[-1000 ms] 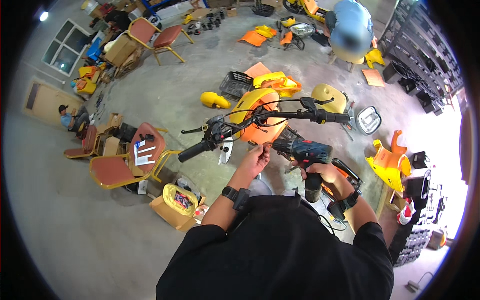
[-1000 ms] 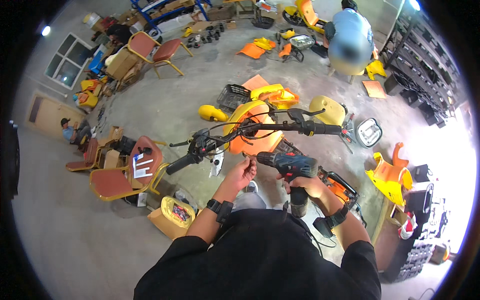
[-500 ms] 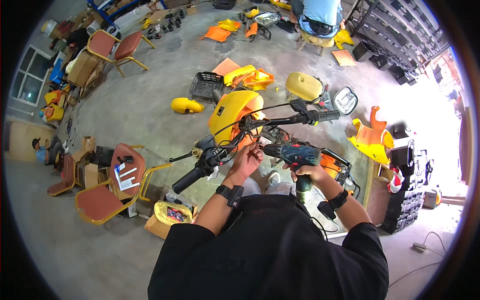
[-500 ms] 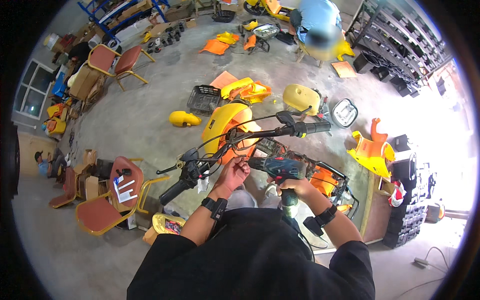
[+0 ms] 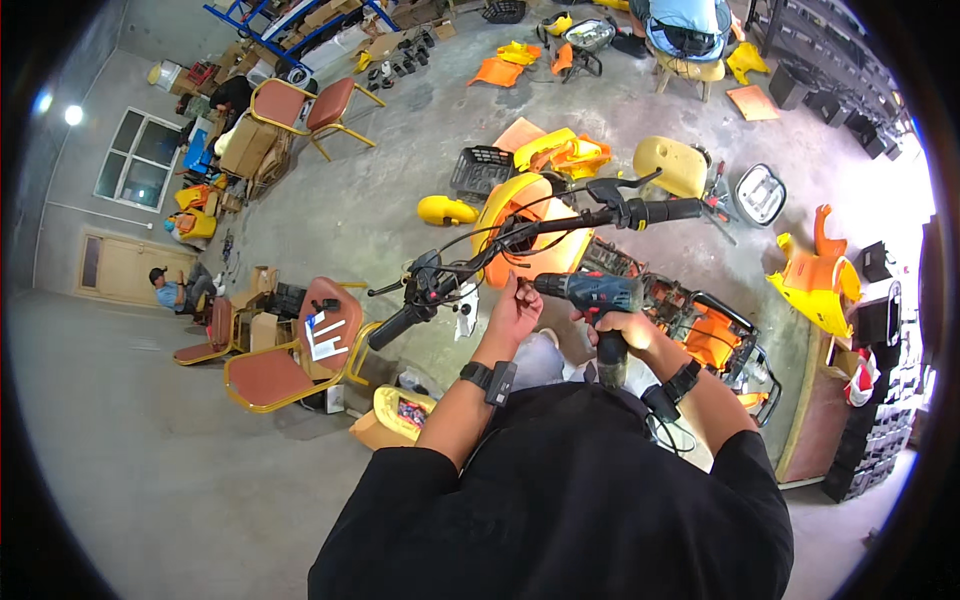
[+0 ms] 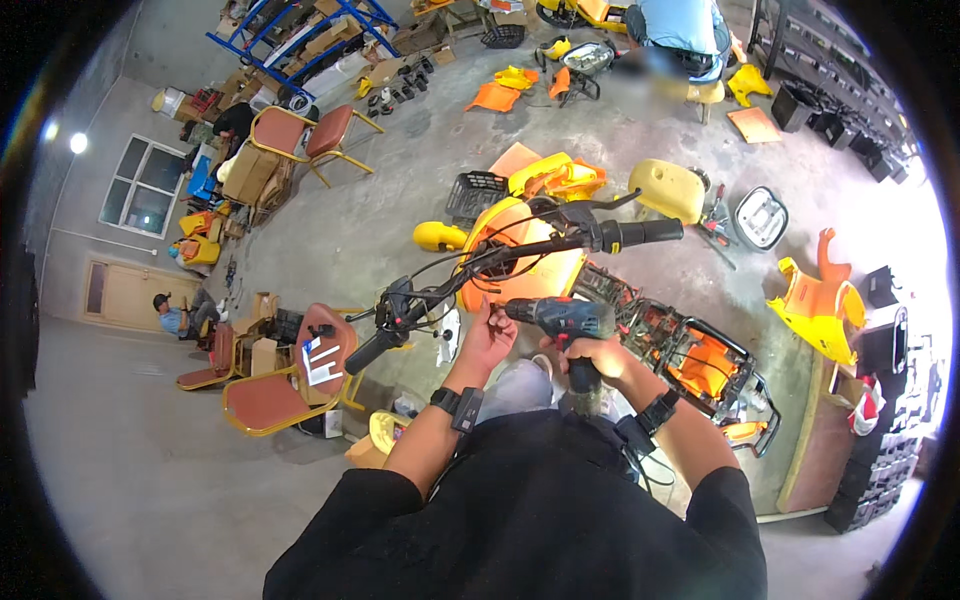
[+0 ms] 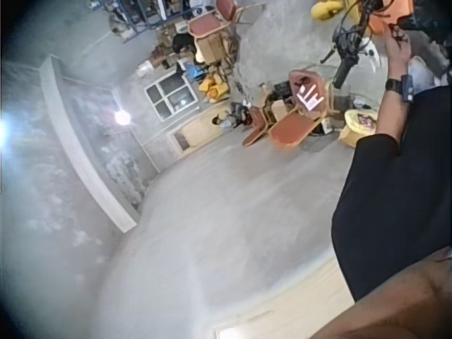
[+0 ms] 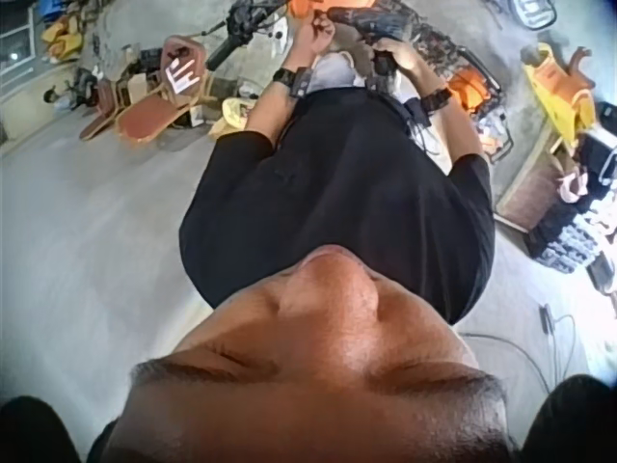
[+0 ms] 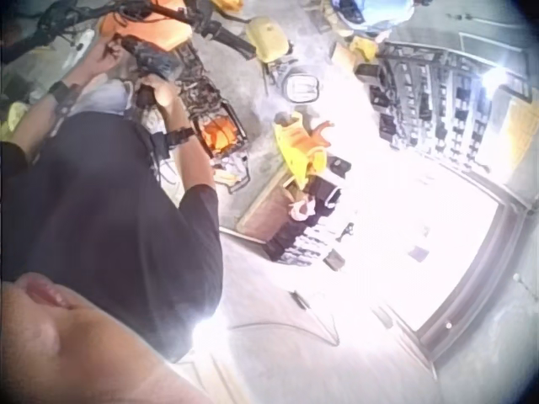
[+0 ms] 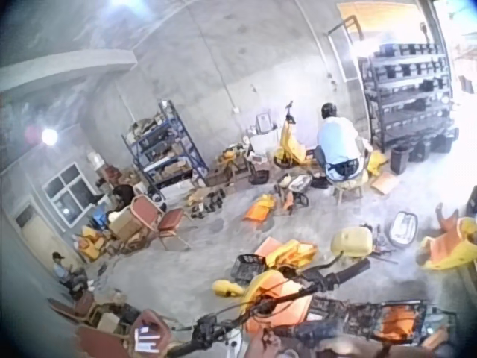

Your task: The recorder uses a power drill to assemble or disassemble the front cowls and electronic components of an electric scooter.

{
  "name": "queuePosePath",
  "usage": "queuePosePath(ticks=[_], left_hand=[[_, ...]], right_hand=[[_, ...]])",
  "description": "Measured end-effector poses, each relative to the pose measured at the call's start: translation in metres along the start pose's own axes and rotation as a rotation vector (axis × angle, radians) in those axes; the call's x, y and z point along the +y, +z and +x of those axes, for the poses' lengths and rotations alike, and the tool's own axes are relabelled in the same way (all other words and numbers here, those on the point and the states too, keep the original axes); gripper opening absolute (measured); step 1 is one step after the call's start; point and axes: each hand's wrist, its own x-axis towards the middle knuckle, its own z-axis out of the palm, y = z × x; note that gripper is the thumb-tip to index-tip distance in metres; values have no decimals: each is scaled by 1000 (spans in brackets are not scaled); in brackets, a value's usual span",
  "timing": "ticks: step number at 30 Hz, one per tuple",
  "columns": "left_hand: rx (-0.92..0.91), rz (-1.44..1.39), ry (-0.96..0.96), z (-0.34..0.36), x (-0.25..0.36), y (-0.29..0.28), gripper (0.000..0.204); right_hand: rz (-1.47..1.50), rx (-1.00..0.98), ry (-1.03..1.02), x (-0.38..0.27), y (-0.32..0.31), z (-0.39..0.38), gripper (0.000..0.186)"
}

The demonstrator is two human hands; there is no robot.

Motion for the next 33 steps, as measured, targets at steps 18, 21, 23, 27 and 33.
queuePosePath(ticks=[18,21,23,27,33], left_hand=[[4,48,32,12,5,5,17],[58,10,66,12,6,0,17],[93,-3,84,12,7,-2,18],[70,-34,88,14,11,-1,12],[196,20,130,20,15,-1,10]], right_hand=[[311,-37,74,20,-14,17,51],[326,-40,92,25,-12,23,50],[268,-17,89,26,-12,25,49],[262,-34,107,26,-13,28,49],[263,16,85,22,-7,31,48]])
